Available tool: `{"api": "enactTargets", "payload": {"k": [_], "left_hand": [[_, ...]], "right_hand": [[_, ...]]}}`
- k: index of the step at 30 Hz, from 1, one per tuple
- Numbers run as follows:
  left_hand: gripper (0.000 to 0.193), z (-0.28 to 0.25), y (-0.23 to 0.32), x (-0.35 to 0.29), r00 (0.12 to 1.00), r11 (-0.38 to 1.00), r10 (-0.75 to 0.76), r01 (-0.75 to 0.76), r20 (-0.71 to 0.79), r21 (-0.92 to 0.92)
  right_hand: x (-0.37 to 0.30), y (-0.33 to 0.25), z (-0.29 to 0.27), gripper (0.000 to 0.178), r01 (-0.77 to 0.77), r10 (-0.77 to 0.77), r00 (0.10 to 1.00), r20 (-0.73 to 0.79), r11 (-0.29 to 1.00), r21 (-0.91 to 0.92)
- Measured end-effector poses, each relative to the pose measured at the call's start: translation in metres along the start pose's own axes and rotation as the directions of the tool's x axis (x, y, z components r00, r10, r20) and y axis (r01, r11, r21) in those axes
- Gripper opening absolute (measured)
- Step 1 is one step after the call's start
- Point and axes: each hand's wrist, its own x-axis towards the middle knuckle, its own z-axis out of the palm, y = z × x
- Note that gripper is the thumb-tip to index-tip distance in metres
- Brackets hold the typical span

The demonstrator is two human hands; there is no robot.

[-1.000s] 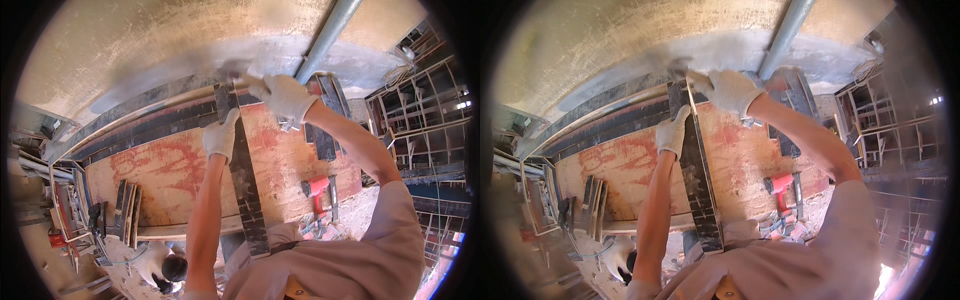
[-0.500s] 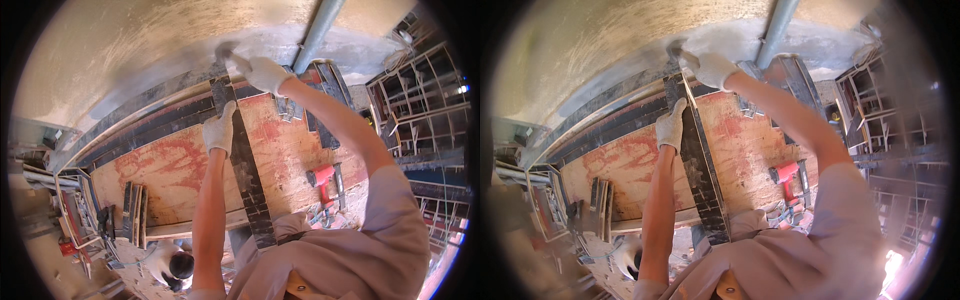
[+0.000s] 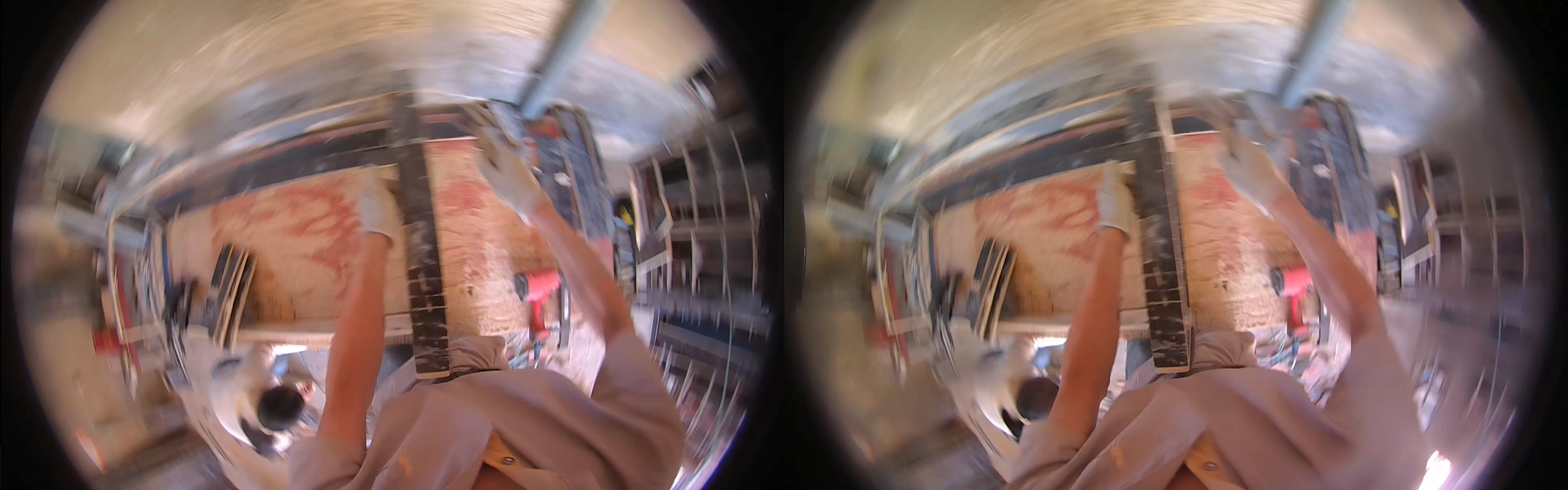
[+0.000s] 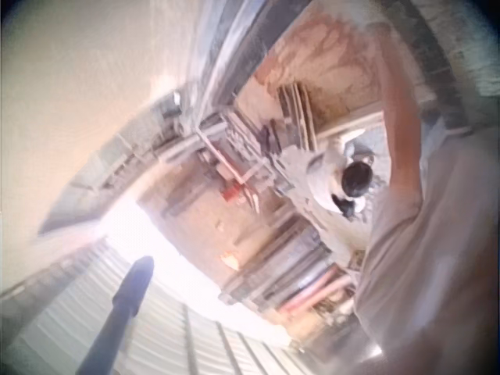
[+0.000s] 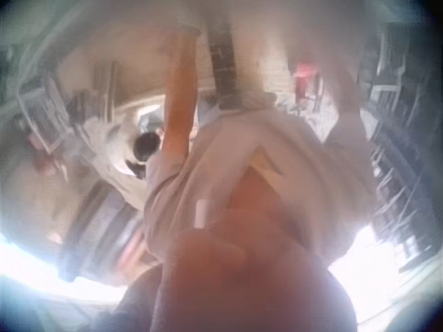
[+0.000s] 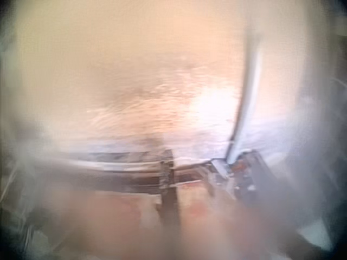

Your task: The person assembles a wooden frame by positioning wooden strips and fastening them with a red pneumatic nail gun. They occasionally use a hammer to adjust pieces and work alongside another person in a cluttered workshop.

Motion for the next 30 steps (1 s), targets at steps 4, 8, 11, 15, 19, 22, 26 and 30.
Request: {"api": "enactTargets", "payload": {"k": [4, 8, 11, 15, 19, 22, 26, 30], "left_hand": [[0.009, -0.017, -0.054, -0.1, 0.994, 0.917, 0.075, -0.099, 0.075, 0.385], [0.031, -0.057, -0.128, -0.191, 0.917, 0.937, -0.331, 0.347, -0.221, 0.035], [0.028, -0.096, -0.144, -0.215, 0.871, 0.936, -0.337, 0.352, -0.356, -0.024], [0.028, -0.151, -0.209, -0.231, 0.79, 0.94, -0.241, 0.334, -0.564, 0.066], [0.03, -0.202, -0.247, -0.236, 0.712, 0.878, -0.412, 0.478, -0.569, -0.037], [0.03, -0.212, -0.271, -0.26, 0.727, 0.815, -0.578, 0.538, -0.371, -0.216], [0.029, -0.216, -0.258, -0.297, 0.773, 0.885, -0.453, 0.448, -0.444, -0.125], [0.044, -0.23, -0.242, -0.301, 0.869, 0.959, 0.145, -0.007, -0.473, 0.282]], "right_hand": [[-0.12, 0.081, 0.046, 0.026, -0.6, 0.595, 0.788, 0.159, 0.8, -0.02], [-0.2, 0.116, 0.119, 0.036, -0.567, 0.576, 0.818, -0.001, 0.804, -0.18], [-0.244, 0.15, 0.154, 0.039, -0.234, 0.056, 0.959, -0.278, 0.707, -0.667], [-0.249, 0.104, 0.144, 0.036, -0.297, 0.252, 0.954, -0.162, 0.873, -0.386], [-0.282, 0.113, 0.144, 0.032, -0.467, 0.469, 0.883, -0.037, 0.883, 0.044], [-0.336, 0.123, 0.168, 0.029, -0.56, 0.627, 0.773, 0.094, 0.607, 0.564], [-0.394, 0.106, 0.208, 0.029, -0.651, 0.575, 0.746, 0.337, 0.736, 0.187], [-0.357, 0.006, 0.25, 0.028, -0.462, 0.461, 0.803, 0.378, 0.882, -0.093]]}}
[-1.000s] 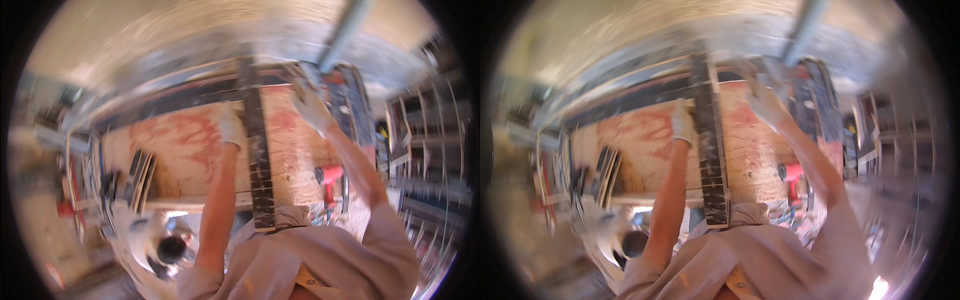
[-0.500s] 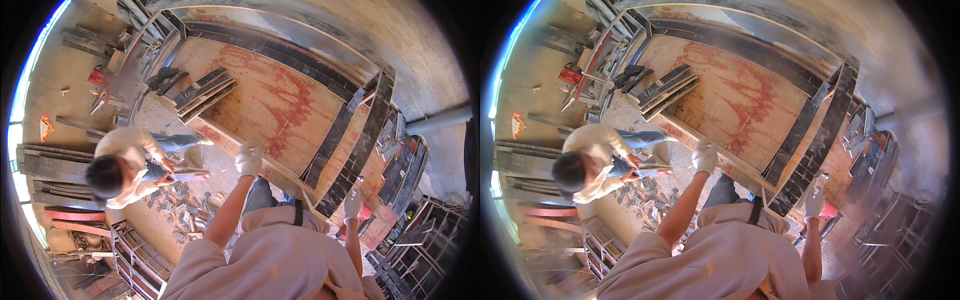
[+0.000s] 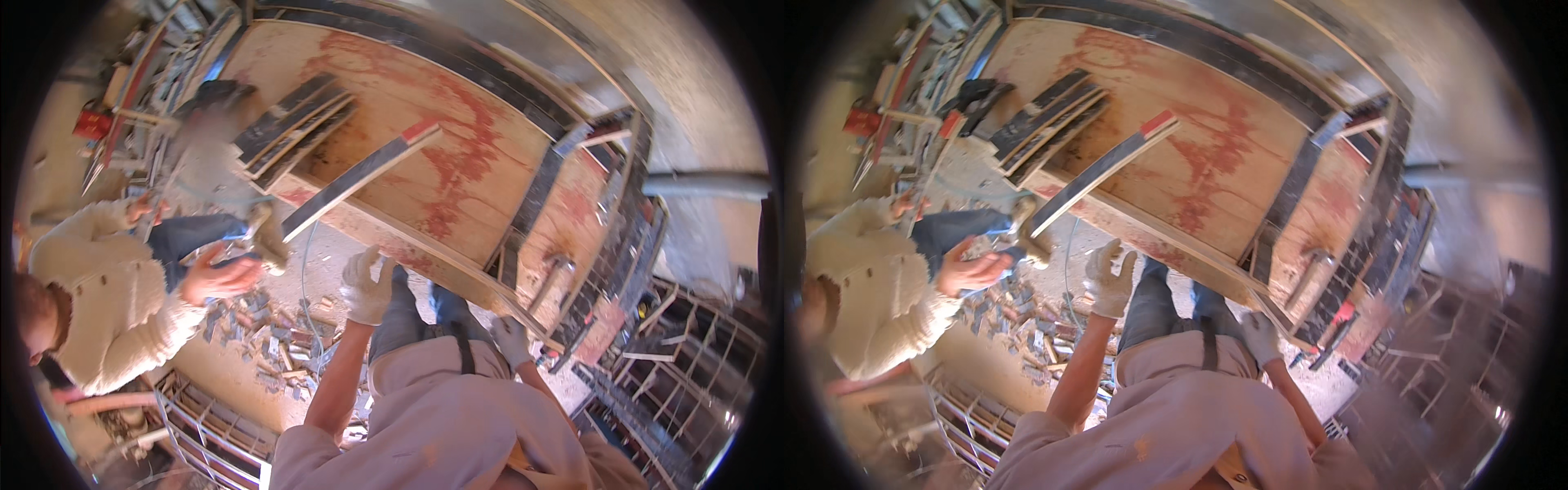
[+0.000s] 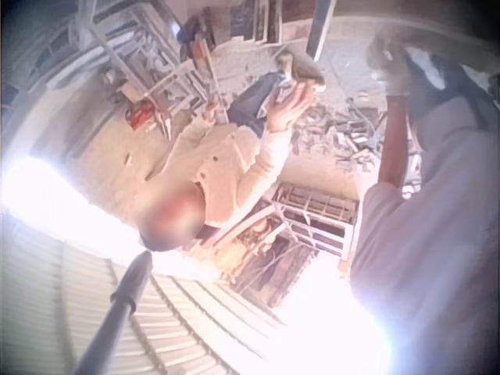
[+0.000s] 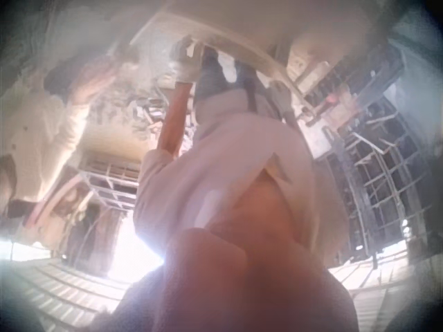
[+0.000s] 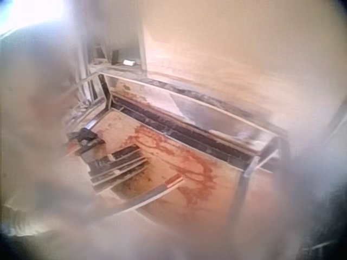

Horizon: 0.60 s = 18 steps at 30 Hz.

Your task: The person assembles a wooden frame by positioning wooden strips and fastening them with a red pneumatic nail gun. They occasionally use a hammer to adjust pieces and work alongside another person in a cluttered workshop.

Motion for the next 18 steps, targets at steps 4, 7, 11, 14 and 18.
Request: {"api": "enactTargets", "payload": {"k": [4, 7, 11, 14, 18], "left_hand": [[0.052, -0.002, 0.022, 0.02, 0.982, 0.978, 0.19, -0.189, -0.009, 0.084], [0.059, 0.016, 0.018, 0.044, 0.982, 0.963, 0.188, -0.183, -0.008, 0.196], [0.068, 0.04, 0.009, 0.099, 0.984, 0.819, 0.157, -0.178, 0.085, 0.546], [0.058, 0.057, -0.026, 0.142, 0.956, 0.63, -0.141, -0.113, 0.256, 0.768], [0.03, 0.046, -0.05, 0.178, 0.756, 0.74, -0.404, -0.06, 0.514, 0.67]], "right_hand": [[-0.004, -0.078, -0.012, 0.03, 0.146, -0.142, 0.988, 0.056, 0.986, -0.084], [-0.007, -0.069, -0.029, 0.033, 0.185, -0.179, 0.981, 0.077, 0.979, -0.086], [-0.022, -0.006, -0.043, 0.043, -0.037, 0.041, 0.995, 0.088, 0.998, -0.041], [-0.042, 0.006, -0.056, 0.045, -0.093, 0.091, 0.995, 0.04, 0.995, 0.041], [-0.067, 0.016, -0.061, 0.038, -0.131, 0.153, 0.984, -0.087, 0.968, 0.214]]}}
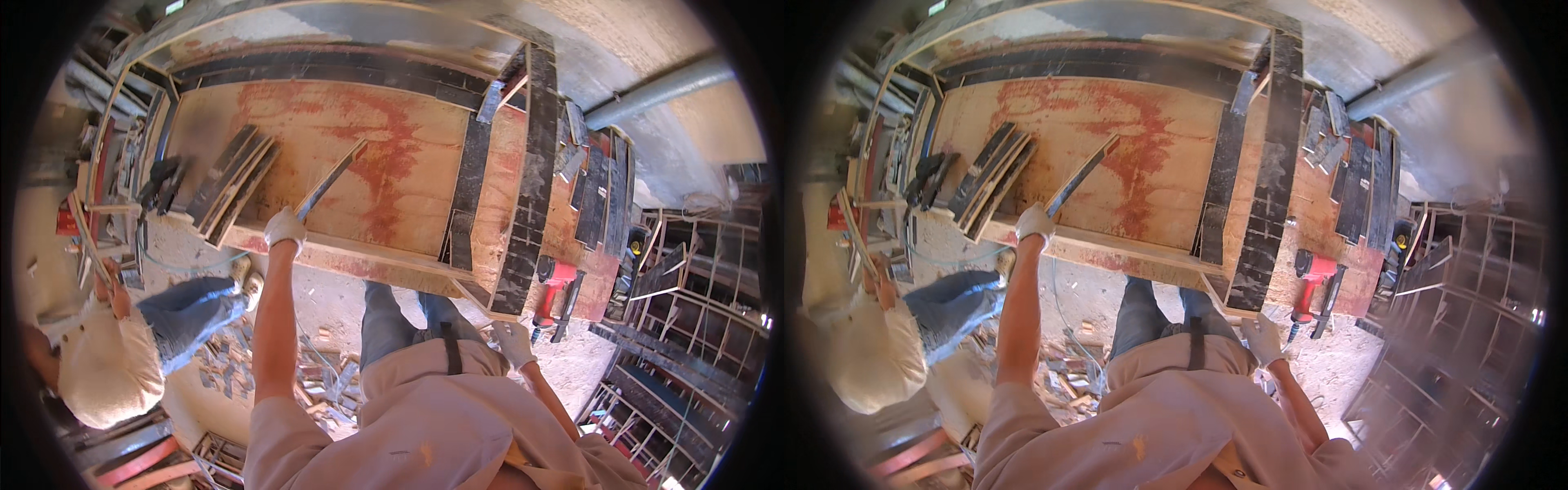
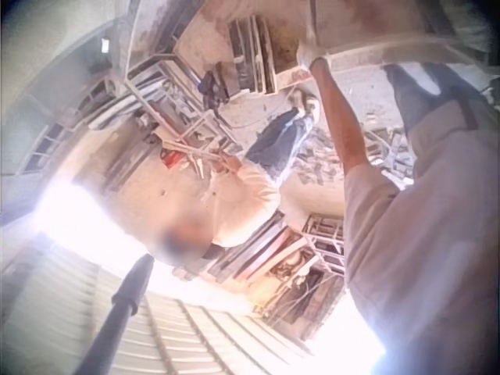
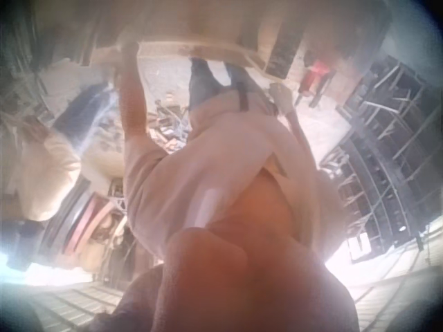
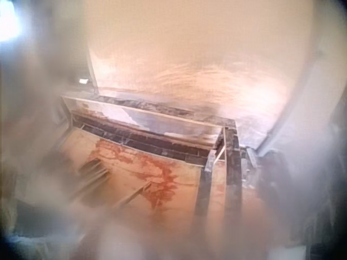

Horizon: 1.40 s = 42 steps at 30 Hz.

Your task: The person assembles a wooden frame by positioning wooden strips and fastening them with a red pneumatic nail gun. They occasionally use a hammer to adjust pieces and work alongside another person in a cluttered workshop.

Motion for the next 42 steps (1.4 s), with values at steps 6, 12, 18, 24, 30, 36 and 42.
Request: {"api": "enactTargets", "payload": {"k": [6, 12, 18, 24, 30, 36, 42], "left_hand": [[0.019, -0.101, 0.037, -0.016, 0.896, 0.847, 0.242, -0.383, -0.373, -0.369], [0.026, -0.17, 0.132, -0.024, 0.707, 0.495, 0.426, -0.704, -0.564, -0.509], [0.03, -0.128, 0.216, -0.039, 0.636, 0.046, 0.569, -0.658, -0.522, -0.751], [0.023, -0.05, 0.286, -0.049, 0.579, 0.078, 0.699, -0.646, -0.42, -0.76], [0.026, -0.022, 0.324, -0.047, 0.545, 0.163, 0.833, -0.407, -0.095, -0.898], [0.026, -0.042, 0.337, -0.068, 0.634, 0.062, 0.769, -0.194, -0.077, -0.979], [0.028, -0.066, 0.387, -0.025, 0.686, 0.193, 0.693, -0.472, -0.221, -0.86]], "right_hand": [[-0.009, 0.069, 0.014, 0.044, -0.092, 0.08, 0.97, -0.23, 0.995, -0.042], [-0.01, 0.072, 0.021, 0.042, -0.081, 0.037, 0.913, -0.407, 0.993, -0.09], [0.007, 0.051, -0.024, 0.04, -0.17, 0.109, 0.831, -0.545, 0.984, -0.063], [0.081, 0.101, -0.086, 0.047, -0.315, 0.338, 0.768, -0.544, 0.939, 0.138], [0.153, 0.142, -0.112, 0.101, -0.638, 0.407, 0.666, -0.625, 0.746, -0.193], [0.185, 0.171, -0.118, 0.116, -0.55, 0.429, 0.726, -0.537, 0.831, -0.079], [0.226, 0.166, -0.094, 0.108, -0.205, 0.146, 0.786, -0.6, 0.978, -0.032]]}}
